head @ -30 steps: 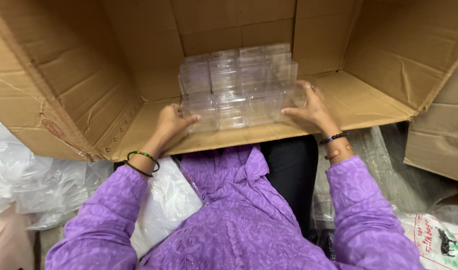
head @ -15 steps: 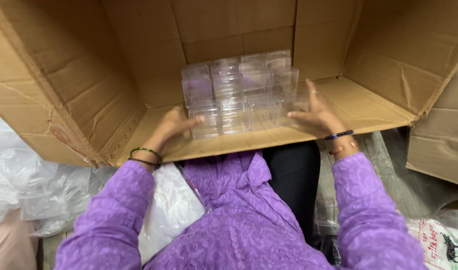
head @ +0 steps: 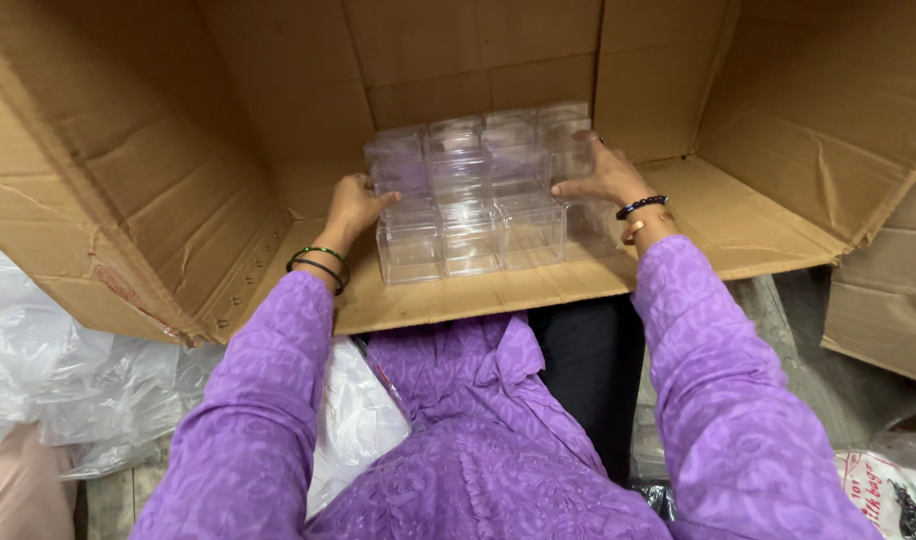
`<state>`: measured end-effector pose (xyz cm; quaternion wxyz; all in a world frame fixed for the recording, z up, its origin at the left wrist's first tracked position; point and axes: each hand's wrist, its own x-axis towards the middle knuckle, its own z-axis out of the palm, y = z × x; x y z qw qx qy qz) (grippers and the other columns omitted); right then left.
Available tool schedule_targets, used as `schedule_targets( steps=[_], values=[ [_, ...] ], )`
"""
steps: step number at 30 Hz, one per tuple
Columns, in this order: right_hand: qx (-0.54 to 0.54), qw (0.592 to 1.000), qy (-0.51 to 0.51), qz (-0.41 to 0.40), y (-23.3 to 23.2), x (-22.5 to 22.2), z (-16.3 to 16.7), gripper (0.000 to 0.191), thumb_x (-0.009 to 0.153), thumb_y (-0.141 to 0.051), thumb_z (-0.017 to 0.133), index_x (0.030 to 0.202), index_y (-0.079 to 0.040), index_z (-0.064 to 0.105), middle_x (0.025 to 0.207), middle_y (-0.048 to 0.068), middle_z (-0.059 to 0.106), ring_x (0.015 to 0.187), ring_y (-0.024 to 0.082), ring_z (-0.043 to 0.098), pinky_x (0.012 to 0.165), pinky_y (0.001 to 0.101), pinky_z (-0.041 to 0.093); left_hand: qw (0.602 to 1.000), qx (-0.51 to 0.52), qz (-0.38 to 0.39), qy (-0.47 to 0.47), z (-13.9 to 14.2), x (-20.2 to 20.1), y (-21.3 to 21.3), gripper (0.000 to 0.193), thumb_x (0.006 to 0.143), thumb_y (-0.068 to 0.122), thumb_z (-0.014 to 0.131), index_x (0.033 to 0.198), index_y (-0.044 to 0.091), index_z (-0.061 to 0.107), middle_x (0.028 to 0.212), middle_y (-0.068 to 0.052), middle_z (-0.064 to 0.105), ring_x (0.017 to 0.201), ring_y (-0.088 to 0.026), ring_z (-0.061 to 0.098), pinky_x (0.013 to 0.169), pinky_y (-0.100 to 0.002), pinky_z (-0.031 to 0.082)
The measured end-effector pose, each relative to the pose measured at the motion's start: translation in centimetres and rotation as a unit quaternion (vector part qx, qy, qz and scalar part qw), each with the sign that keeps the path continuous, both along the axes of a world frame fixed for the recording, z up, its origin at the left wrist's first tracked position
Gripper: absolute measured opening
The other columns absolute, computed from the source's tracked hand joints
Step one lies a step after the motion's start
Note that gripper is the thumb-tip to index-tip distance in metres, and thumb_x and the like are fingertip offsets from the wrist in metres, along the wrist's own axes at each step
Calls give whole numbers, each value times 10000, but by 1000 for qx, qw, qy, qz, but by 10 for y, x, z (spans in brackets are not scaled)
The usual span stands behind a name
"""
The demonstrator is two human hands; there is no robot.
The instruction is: The person sits on the floor in front of an open cardboard box and packs clear plastic containers. They place each container into a clear plastic bag, wrap it, and set the bagged container into the cardboard box, repeating this for a row of containers.
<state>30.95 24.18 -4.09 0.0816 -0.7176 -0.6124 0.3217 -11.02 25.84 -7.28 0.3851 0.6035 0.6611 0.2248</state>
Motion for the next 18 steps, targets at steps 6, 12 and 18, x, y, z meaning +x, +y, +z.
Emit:
schedule_targets(
  steps=[6,12,18],
  values=[
    [115,993,-37,17,23,12,-21,1089,631,-539,944,1508,-121,453,1382,252,612,1294,422,563,1072,481,461,999,38,21,-4,7,2,2,494,791,241,878,1125,-82,709,990,-186,771,861,-228,756,758,-345,598],
    [246,967,-71,8,8,25,37,1000,670,-533,966,1464,-117,523,1295,247,642,1204,416,609,984,480,498,989,147,30,2,73,-4,-7,522,819,231,906,1173,-79,679,1040,-198,748,917,-213,751,766,-309,612],
    [262,964,-22,47,-113,18,94,885,701,-479,941,1436,-164,562,1269,189,702,1185,390,654,956,483,530,994,108,-4,2,88,-25,-109,537,785,303,891,1112,-84,714,962,-184,783,851,-202,778,737,-326,614]
  ],
)
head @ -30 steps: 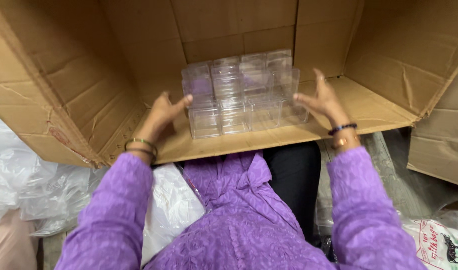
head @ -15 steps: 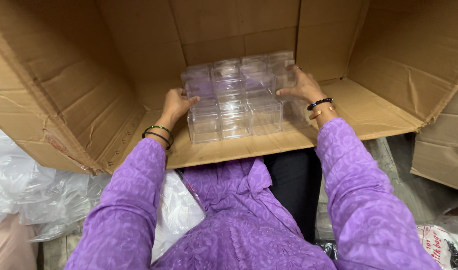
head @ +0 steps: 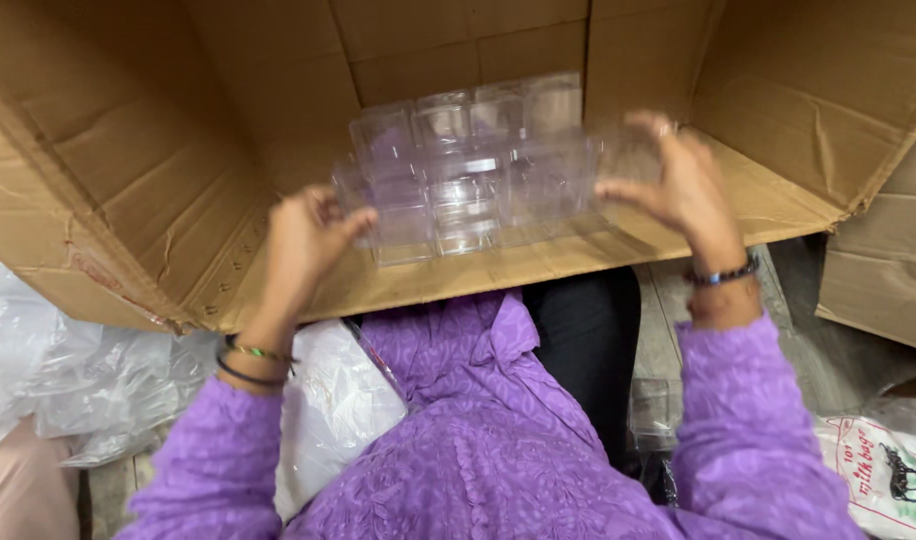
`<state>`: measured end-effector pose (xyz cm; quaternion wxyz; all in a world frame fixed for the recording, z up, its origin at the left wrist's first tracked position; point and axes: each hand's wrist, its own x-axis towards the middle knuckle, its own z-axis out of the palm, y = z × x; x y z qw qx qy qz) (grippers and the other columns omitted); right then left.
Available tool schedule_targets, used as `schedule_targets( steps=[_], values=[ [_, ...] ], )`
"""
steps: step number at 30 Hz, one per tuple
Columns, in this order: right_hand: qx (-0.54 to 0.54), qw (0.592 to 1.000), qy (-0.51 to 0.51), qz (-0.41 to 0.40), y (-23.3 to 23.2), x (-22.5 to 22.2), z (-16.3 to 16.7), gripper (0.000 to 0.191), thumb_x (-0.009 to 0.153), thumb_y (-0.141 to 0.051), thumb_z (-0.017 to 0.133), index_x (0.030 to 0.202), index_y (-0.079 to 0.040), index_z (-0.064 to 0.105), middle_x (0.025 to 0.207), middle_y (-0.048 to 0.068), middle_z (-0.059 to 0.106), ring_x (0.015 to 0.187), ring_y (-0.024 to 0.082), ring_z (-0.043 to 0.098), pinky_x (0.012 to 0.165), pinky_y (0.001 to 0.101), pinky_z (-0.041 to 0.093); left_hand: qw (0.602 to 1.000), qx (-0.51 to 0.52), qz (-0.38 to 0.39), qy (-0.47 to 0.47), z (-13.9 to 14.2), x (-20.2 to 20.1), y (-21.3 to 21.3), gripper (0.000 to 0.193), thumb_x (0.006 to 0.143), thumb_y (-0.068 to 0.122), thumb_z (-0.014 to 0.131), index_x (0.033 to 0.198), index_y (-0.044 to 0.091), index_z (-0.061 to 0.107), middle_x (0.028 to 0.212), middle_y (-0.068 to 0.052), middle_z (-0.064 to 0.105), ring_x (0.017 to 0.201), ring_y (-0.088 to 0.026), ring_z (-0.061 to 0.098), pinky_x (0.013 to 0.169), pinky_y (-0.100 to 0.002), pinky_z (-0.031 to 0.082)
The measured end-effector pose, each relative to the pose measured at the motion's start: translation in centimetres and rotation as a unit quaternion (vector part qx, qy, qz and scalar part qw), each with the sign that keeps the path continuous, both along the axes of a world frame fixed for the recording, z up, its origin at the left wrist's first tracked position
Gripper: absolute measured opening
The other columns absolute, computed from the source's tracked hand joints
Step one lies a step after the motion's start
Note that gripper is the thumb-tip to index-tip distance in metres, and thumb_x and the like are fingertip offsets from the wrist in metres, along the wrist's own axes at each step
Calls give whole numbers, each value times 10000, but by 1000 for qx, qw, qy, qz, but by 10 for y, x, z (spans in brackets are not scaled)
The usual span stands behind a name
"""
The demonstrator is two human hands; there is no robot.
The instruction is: The person sits on the floor in front of an open cardboard box and packs clear plastic containers. They place each container into a clear plastic bag, wrap it, and set the bagged container into the cardboard box, repeating this for a row of containers.
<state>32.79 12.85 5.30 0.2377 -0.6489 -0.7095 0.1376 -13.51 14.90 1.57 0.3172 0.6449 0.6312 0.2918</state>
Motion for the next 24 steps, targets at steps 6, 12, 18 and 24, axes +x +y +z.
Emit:
schedule_targets(
  steps=[6,12,18,24],
  values=[
    [-159,984,-27,-73,-20,-13,-47,936,674,-514,890,1487,-228,527,1176,247,698,1113,458,654,916,526,529,994,-50,-9,100,-44,27,-28,555,782,354,889,1045,-102,716,891,-232,750,784,-282,757,718,-378,600],
    [-138,990,-20,-17,-6,15,-73,1124,680,-510,890,1578,-124,336,1391,313,527,1264,477,526,1021,504,456,991,-79,-42,101,-16,14,-24,668,849,441,829,1182,-116,669,1075,-301,715,999,-359,716,860,-407,561],
    [-182,979,-15,-94,107,20,-63,1121,796,-540,865,1613,-54,271,1558,294,431,1430,421,450,1149,448,399,997,-77,27,15,-27,-17,95,846,881,437,800,1434,-112,470,1358,-310,584,1258,-364,616,1010,-394,522],
    [-269,962,27,-32,161,-7,-94,1137,702,-410,891,1588,-68,267,1513,243,475,1386,382,474,1113,435,414,988,-147,-27,-41,-105,4,156,785,827,283,916,1341,-136,495,1305,-269,576,1156,-329,584,910,-377,513]
  ],
)
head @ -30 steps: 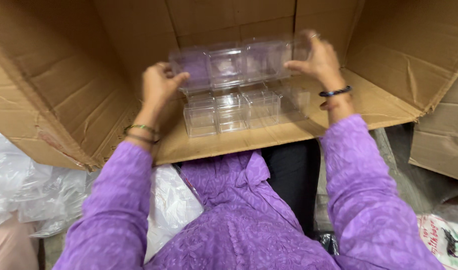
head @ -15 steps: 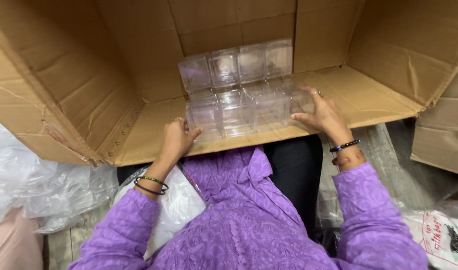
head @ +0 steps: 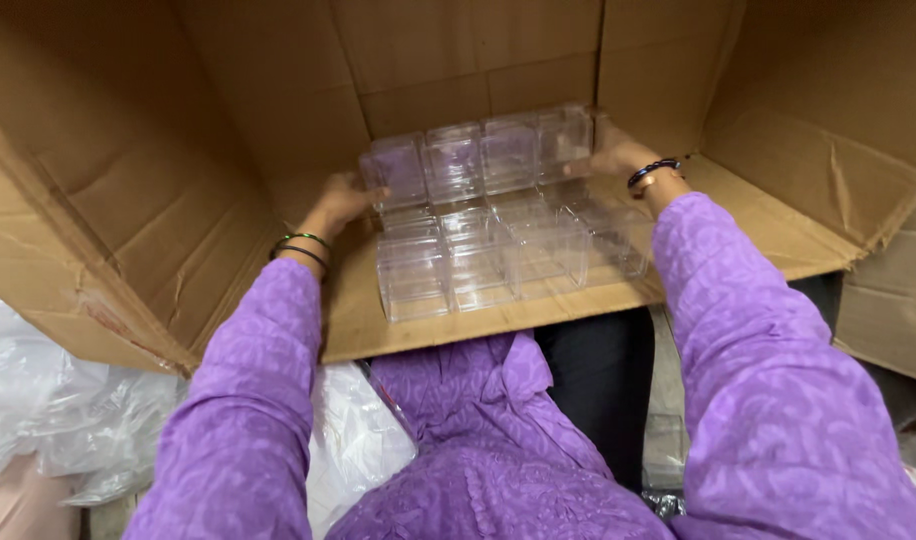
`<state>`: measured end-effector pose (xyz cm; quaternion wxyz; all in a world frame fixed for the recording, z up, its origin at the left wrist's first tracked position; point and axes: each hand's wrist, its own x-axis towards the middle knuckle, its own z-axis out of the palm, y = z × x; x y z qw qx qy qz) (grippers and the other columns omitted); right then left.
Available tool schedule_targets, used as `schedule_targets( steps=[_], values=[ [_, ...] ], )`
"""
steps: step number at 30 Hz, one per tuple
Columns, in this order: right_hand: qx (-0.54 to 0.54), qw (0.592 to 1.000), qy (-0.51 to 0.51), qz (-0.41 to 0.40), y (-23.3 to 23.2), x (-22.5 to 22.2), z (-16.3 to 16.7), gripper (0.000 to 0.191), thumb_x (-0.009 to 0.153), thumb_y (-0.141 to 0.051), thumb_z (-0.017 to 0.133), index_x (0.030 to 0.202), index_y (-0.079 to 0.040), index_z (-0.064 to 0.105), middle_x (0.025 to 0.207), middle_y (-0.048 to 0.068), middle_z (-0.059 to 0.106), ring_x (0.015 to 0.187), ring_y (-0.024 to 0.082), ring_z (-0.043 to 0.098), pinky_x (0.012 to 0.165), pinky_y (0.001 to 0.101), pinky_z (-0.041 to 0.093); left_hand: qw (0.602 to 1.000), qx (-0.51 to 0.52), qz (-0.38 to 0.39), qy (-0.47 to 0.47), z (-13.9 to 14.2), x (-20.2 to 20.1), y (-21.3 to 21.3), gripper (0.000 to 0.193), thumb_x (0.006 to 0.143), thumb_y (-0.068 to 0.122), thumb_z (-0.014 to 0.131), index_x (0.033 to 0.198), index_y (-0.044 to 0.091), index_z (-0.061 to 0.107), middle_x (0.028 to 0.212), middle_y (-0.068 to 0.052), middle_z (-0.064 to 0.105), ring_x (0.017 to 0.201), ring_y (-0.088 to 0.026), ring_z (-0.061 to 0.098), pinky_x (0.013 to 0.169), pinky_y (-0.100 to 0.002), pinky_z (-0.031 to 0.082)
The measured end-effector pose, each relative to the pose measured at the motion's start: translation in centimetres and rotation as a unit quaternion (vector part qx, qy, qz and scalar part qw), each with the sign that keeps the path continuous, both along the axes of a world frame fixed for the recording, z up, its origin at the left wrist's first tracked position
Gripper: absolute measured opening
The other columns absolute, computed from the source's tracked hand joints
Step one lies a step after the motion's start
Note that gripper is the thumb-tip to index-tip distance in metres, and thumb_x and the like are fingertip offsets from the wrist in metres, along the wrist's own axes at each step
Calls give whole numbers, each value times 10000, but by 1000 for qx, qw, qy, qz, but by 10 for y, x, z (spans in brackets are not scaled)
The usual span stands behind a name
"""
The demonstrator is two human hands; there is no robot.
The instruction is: The person sits on the floor in front of an open cardboard box and packs clear plastic containers. They place each container into a clear plastic bag, wrap it, and set the bagged container into the cardboard box, repeating this for a row of containers.
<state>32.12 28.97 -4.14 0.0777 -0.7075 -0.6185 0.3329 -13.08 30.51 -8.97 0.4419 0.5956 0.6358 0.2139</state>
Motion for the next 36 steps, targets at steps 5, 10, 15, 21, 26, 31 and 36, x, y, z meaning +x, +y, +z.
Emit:
schedule_targets(
  steps=[5,10,15,21,26,31,36],
  values=[
    [12,993,-3,115,26,0,-31,1069,699,-454,908,1494,32,384,1436,256,567,1351,389,527,1111,436,436,995,83,13,-58,-19,16,-4,388,805,161,835,1127,-37,746,1037,-106,779,910,-161,717,801,-315,567],
    [89,986,-72,119,33,-1,-38,987,685,-469,929,1411,41,496,1345,272,608,1266,404,575,1053,451,470,994,98,30,-28,0,20,-5,371,817,172,846,1098,-47,741,988,-123,775,869,-169,729,769,-329,582],
    [182,979,-77,47,0,11,38,1095,694,-462,955,1496,52,417,1279,312,628,1158,438,633,943,468,522,980,193,43,-15,87,15,-25,392,846,219,869,1088,-53,723,965,-120,767,834,-153,723,715,-322,579],
    [278,956,-35,87,-148,27,147,878,792,-425,906,1513,-133,497,1307,208,703,1111,368,696,913,462,553,975,212,12,58,186,-1,-151,326,898,241,898,1013,-28,754,803,-144,731,707,-139,616,629,-312,511],
    [99,992,-79,6,-208,18,134,964,713,-471,883,1554,-269,459,987,233,713,909,370,710,805,489,562,980,189,16,60,149,17,-226,401,828,264,883,972,-71,716,807,-144,758,740,-138,737,663,-307,574],
    [85,994,-60,34,-209,16,85,947,682,-508,883,1504,-300,462,1032,220,709,926,366,714,818,487,560,981,177,12,74,108,29,-232,429,829,279,855,1048,-70,735,866,-216,753,772,-241,769,687,-345,587],
    [92,993,-74,13,-207,26,59,1100,683,-515,872,1610,-293,325,1179,256,685,1076,425,674,936,494,533,987,136,19,85,97,23,-233,606,819,359,843,1207,-76,676,1038,-268,740,955,-311,759,814,-367,582]
  ],
)
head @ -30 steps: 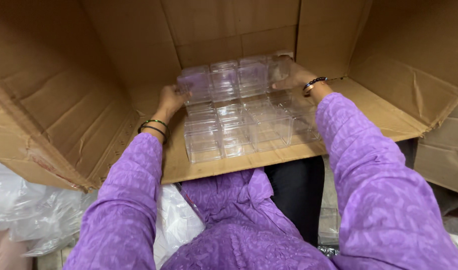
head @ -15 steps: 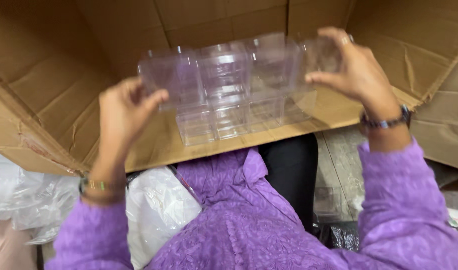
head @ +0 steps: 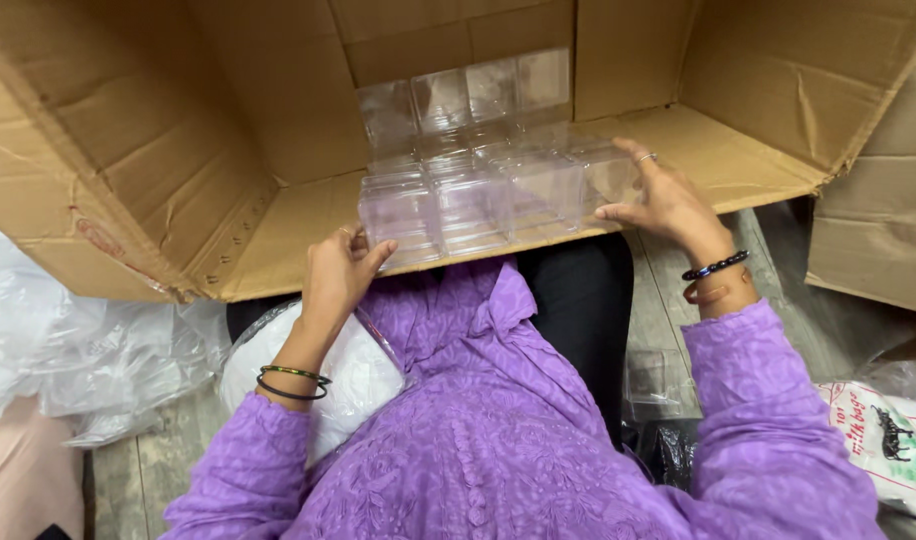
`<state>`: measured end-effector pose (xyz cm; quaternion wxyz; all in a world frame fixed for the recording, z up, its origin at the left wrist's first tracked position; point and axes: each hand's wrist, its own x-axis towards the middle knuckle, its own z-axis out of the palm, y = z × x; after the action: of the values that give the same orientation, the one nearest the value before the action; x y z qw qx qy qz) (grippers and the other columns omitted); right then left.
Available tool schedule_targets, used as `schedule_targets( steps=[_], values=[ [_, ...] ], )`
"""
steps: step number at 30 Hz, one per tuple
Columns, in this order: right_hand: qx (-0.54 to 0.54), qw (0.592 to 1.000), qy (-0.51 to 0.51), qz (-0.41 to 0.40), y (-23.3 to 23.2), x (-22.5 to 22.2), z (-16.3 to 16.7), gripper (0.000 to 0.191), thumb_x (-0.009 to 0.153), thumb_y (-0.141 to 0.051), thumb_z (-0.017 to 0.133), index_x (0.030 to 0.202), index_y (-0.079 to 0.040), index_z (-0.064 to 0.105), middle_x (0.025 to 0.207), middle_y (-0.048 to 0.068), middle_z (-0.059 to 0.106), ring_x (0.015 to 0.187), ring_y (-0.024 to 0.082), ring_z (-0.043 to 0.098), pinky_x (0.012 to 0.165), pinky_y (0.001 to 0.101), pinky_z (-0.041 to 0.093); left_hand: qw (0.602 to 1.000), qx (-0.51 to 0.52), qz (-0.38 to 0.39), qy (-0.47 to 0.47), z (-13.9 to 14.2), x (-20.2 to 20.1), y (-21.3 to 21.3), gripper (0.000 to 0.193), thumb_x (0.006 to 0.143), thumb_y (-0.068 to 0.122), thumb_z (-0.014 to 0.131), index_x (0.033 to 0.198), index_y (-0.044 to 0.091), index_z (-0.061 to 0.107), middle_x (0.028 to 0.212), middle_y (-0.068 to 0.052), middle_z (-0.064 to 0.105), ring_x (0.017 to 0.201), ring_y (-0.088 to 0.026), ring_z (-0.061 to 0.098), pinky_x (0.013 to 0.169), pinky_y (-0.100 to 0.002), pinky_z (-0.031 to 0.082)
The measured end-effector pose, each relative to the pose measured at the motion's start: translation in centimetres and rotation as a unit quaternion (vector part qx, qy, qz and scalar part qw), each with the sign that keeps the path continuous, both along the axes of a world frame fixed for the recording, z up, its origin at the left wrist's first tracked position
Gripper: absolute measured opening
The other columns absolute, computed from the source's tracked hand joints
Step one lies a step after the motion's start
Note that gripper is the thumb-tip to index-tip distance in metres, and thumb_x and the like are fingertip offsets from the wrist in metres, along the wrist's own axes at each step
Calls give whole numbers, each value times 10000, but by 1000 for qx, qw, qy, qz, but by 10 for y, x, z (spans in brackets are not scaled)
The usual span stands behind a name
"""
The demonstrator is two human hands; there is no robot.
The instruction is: The person sits on the floor in front of an open cardboard box and packs clear plastic containers. They place each container into a clear plastic bag, wrap it, and set the bagged container into the cardboard box, repeating this for a row of containers.
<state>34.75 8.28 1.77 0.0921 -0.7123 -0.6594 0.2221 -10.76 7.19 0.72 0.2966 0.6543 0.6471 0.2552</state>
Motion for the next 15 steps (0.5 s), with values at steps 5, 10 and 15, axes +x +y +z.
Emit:
schedule_targets(
  steps=[5,10,15],
  values=[
    [86,994,63,-31,-7,13,-14,1271,740,-493,913,1664,-147,112,1409,366,531,1320,470,538,1062,489,456,999,20,-7,26,-8,-12,13,982,761,447,920,1408,-145,478,1343,-357,576,1247,-401,599,988,-416,505],
    [42,978,180,-98,-10,-1,-48,1414,709,-425,948,1649,-172,-77,1448,401,454,1381,432,506,1076,500,471,984,-106,-43,-138,-26,-6,16,869,820,383,827,1450,-89,458,1351,-247,639,1235,-284,660,1003,-349,534],
    [51,979,172,-98,-7,3,-67,1398,709,-433,925,1657,-198,-75,1565,329,434,1382,403,563,1075,496,503,977,-119,-48,-172,-28,2,13,784,844,320,795,1451,-56,473,1305,-207,691,1211,-245,684,994,-325,545]
  ],
)
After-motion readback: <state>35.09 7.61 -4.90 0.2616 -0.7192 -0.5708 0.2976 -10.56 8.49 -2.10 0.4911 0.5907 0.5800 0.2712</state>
